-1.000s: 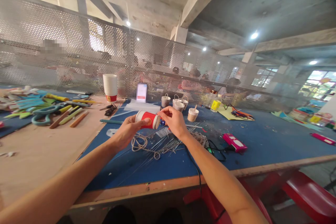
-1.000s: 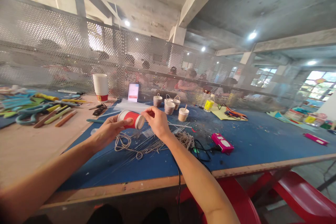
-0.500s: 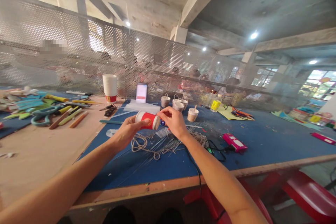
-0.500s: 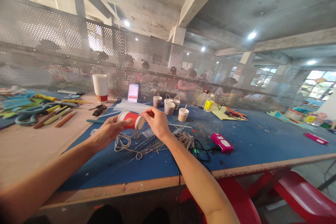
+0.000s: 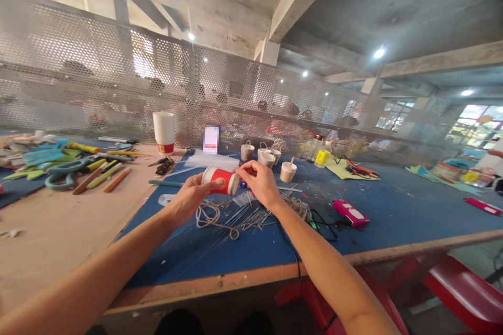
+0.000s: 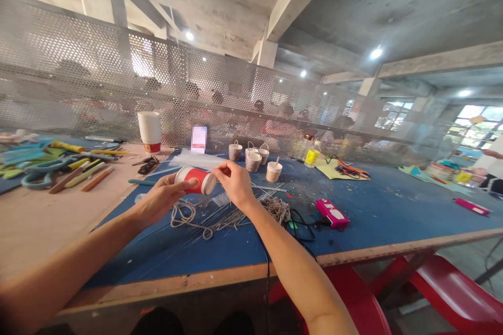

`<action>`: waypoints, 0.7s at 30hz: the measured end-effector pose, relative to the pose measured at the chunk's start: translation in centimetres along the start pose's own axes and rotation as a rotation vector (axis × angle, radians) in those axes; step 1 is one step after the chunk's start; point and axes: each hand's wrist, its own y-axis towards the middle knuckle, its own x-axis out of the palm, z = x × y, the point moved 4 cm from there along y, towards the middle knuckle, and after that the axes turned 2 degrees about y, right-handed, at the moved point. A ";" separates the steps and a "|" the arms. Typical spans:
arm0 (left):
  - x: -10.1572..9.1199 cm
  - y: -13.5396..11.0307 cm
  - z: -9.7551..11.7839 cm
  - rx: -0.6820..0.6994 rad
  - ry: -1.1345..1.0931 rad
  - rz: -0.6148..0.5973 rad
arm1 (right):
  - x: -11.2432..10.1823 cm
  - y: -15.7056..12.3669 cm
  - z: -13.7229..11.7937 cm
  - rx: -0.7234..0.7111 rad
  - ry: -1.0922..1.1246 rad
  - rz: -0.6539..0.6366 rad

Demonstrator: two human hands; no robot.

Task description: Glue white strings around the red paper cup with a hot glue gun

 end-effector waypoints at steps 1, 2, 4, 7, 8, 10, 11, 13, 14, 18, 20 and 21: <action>0.0 0.0 0.0 0.001 -0.002 -0.002 | 0.0 0.0 0.0 0.002 -0.001 0.000; -0.1 0.0 0.0 0.003 0.000 -0.003 | 0.0 0.0 0.0 0.005 -0.003 -0.001; -0.1 0.1 0.0 0.012 0.008 -0.005 | 0.0 0.0 0.0 0.009 -0.005 -0.001; 0.1 0.0 0.2 0.022 0.013 -0.007 | 0.0 0.0 0.2 0.009 0.003 -0.003; 0.1 0.0 0.3 0.020 0.017 -0.005 | 0.0 0.0 0.2 0.011 0.005 -0.006; 0.1 0.0 0.3 0.016 0.024 -0.001 | 0.0 0.0 0.3 0.019 0.008 -0.012; 0.1 0.0 0.3 0.016 0.027 -0.001 | 0.0 0.0 0.4 0.024 0.008 -0.014; 0.1 0.0 0.2 0.019 0.025 -0.004 | 0.0 -0.1 0.4 0.031 0.011 -0.008; 0.0 0.1 0.1 0.021 0.023 -0.006 | 0.0 -0.1 0.3 0.033 0.017 -0.006; -0.1 0.1 -0.1 0.020 0.012 -0.014 | -0.1 -0.2 0.2 0.029 0.043 0.000; 0.0 0.1 0.0 0.018 0.010 -0.018 | -0.1 -0.2 0.3 0.023 0.036 0.002; 0.0 0.0 0.1 0.016 0.010 -0.017 | -0.1 -0.2 0.3 0.022 0.030 0.001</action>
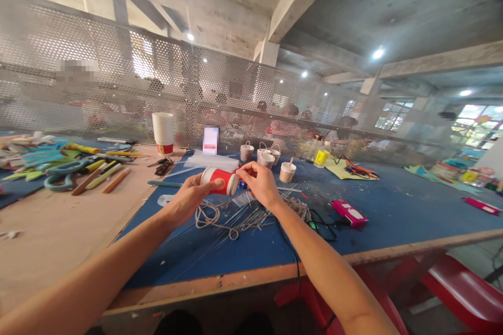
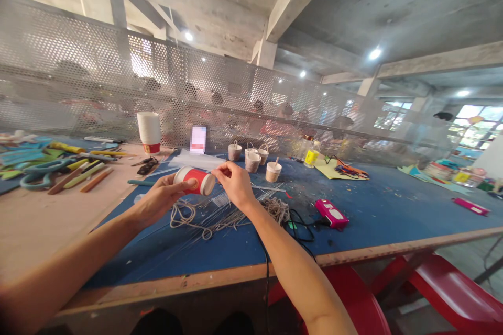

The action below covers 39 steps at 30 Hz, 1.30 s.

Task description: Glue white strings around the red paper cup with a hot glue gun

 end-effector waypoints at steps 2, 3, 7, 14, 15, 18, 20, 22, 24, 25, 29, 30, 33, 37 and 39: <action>0.0 -0.1 0.1 -0.004 0.004 0.008 | 0.0 0.0 0.1 0.000 -0.005 -0.004; 0.1 -0.1 0.2 -0.005 0.007 0.013 | 0.0 0.0 0.2 0.001 -0.002 -0.005; 0.1 -0.1 0.3 -0.013 0.010 0.019 | 0.0 0.1 0.7 0.012 0.018 -0.003; 0.0 -0.1 0.1 -0.027 -0.027 0.014 | 0.1 0.2 1.1 0.017 0.039 -0.010; 0.0 -0.1 0.1 -0.030 -0.031 0.017 | 0.1 0.2 1.1 0.019 0.043 -0.013; 0.0 -0.1 0.2 -0.031 -0.033 0.005 | 0.2 0.2 1.0 0.037 0.068 -0.028; 0.1 -0.1 0.3 -0.029 -0.029 -0.007 | 0.2 0.2 1.1 0.052 0.082 -0.033; 0.0 0.0 0.2 -0.029 -0.028 -0.008 | 0.2 0.2 1.2 0.056 0.090 -0.029; -0.2 0.0 0.2 -0.028 -0.037 -0.003 | 0.2 0.2 1.4 0.058 0.101 -0.030; -0.2 0.0 0.1 -0.029 -0.044 -0.002 | 0.2 0.2 1.5 0.063 0.111 -0.034; -0.4 0.1 -0.1 -0.042 -0.071 -0.004 | 0.4 0.3 1.7 0.092 0.161 -0.051; -0.4 0.1 -0.1 -0.045 -0.077 -0.007 | 0.4 0.3 1.8 0.095 0.168 -0.052; -0.4 0.0 0.0 -0.043 -0.089 -0.012 | 0.3 0.4 1.8 0.097 0.172 -0.053; -0.4 0.2 0.0 -0.030 -0.103 -0.024 | 0.3 0.5 2.1 0.108 0.175 -0.060; -0.4 0.2 0.0 -0.024 -0.108 -0.033 | 0.4 0.5 2.2 0.115 0.181 -0.065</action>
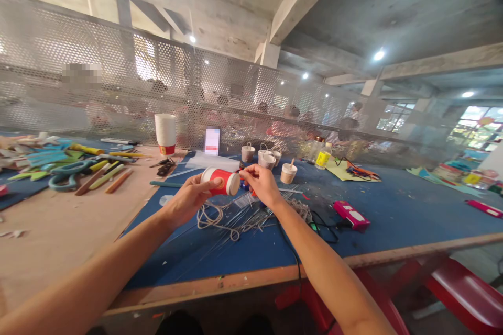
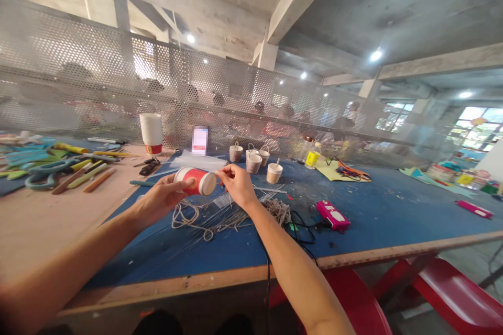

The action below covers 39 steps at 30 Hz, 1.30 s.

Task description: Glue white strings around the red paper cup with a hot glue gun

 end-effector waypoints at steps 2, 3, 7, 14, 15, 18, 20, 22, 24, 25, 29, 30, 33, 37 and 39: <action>-0.1 0.1 -0.1 -0.001 -0.001 -0.008 | 0.0 0.0 0.0 0.007 0.008 0.001; -0.1 0.1 -0.1 -0.003 -0.001 -0.009 | 0.1 0.0 0.0 0.011 0.011 0.001; -0.4 0.1 -0.3 -0.009 -0.004 -0.003 | 0.1 -0.1 0.1 0.026 0.020 -0.005; -0.5 0.3 -0.5 -0.018 -0.016 0.004 | 0.1 -0.1 -0.1 0.044 0.041 -0.010; -0.5 0.3 -0.5 -0.016 -0.018 0.003 | 0.1 -0.1 -0.1 0.046 0.044 -0.010; -0.5 0.3 -0.5 -0.020 -0.026 0.005 | 0.2 -0.1 -0.1 0.046 0.056 -0.014; -0.5 0.3 -0.5 -0.025 -0.032 0.015 | 0.2 -0.1 0.0 0.049 0.058 -0.016; -0.5 0.2 -0.4 -0.033 -0.036 0.025 | 0.2 -0.1 0.1 0.056 0.061 -0.017; -0.5 0.1 -0.4 -0.037 -0.037 0.029 | 0.2 -0.1 0.1 0.064 0.068 -0.019; -0.6 0.1 -0.4 -0.040 -0.037 0.027 | 0.2 -0.1 0.2 0.067 0.072 -0.019; -0.6 0.2 -0.6 -0.046 -0.042 0.021 | 0.3 -0.1 0.4 0.071 0.088 -0.023; -0.6 0.2 -0.6 -0.047 -0.043 0.022 | 0.3 -0.1 0.4 0.070 0.091 -0.024; -0.5 0.1 -0.4 -0.049 -0.041 0.040 | 0.2 -0.1 0.5 0.071 0.097 -0.029; -0.3 -0.1 0.0 -0.047 -0.032 0.063 | 0.2 -0.1 0.5 0.080 0.102 -0.037; -0.2 -0.1 0.1 -0.043 -0.034 0.055 | 0.2 -0.2 0.4 0.079 0.105 -0.035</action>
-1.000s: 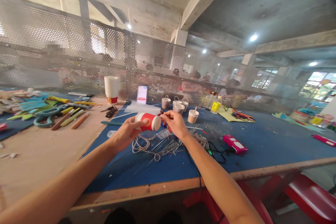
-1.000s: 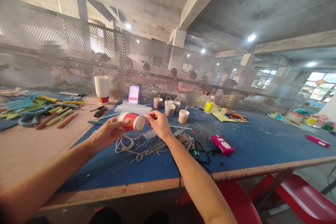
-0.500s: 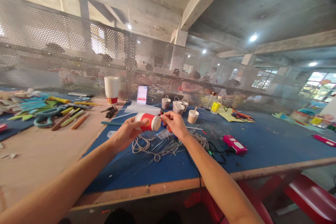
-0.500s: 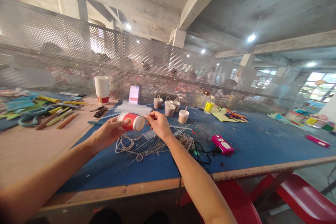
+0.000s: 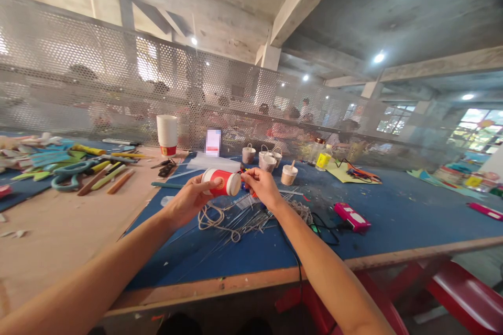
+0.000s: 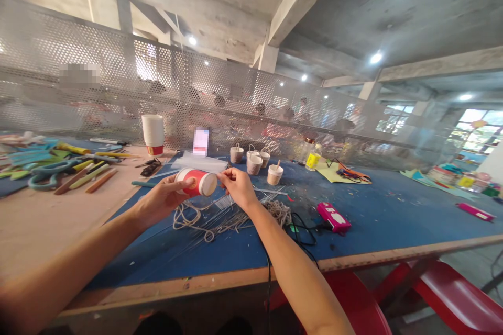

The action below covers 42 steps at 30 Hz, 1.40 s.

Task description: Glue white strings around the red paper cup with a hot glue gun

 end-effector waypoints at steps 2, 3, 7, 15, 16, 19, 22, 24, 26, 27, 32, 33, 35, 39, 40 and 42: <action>0.0 0.0 0.0 0.001 -0.003 -0.012 | 0.0 0.0 -0.1 -0.001 0.001 0.000; 0.0 0.0 0.0 0.000 -0.004 -0.017 | 0.0 0.0 -0.1 -0.001 -0.001 0.000; -0.1 0.1 -0.1 0.007 0.000 -0.018 | 0.0 -0.1 -0.1 0.003 -0.006 -0.002; -0.2 0.2 -0.3 0.006 -0.014 -0.029 | 0.0 -0.1 0.1 -0.002 0.003 -0.004; -0.2 0.2 -0.3 0.005 -0.015 -0.028 | 0.0 -0.1 0.1 -0.002 0.003 -0.005; -0.2 0.1 -0.2 -0.001 -0.016 -0.026 | 0.1 -0.2 0.1 -0.006 0.004 -0.005; -0.1 0.0 0.0 0.000 -0.013 -0.023 | 0.1 -0.2 0.1 -0.001 0.012 -0.009; 0.0 0.0 0.0 0.004 -0.008 -0.022 | 0.1 -0.3 0.1 0.007 0.022 -0.013; 0.0 0.0 0.1 0.006 -0.005 -0.022 | 0.2 -0.3 0.2 0.010 0.031 -0.015; 0.1 0.0 0.1 0.005 -0.005 -0.020 | 0.2 -0.3 0.3 0.012 0.035 -0.017; 0.2 -0.1 0.2 0.009 -0.002 -0.015 | 0.3 -0.1 0.9 0.016 0.044 -0.014; 0.3 -0.1 0.2 0.009 0.003 -0.017 | 0.2 0.0 1.0 0.015 0.041 -0.014; 0.3 -0.1 0.3 0.019 0.008 -0.023 | 0.1 0.1 1.2 0.004 0.029 -0.010; -0.1 0.1 0.6 0.092 -0.002 0.010 | -0.6 -0.2 0.2 -0.191 -0.127 0.120; -0.2 0.2 0.6 0.107 0.007 0.018 | -0.7 -0.5 -0.3 -0.259 -0.182 0.164; -0.4 0.4 0.5 0.126 0.040 0.015 | -0.7 -0.9 -1.0 -0.333 -0.238 0.199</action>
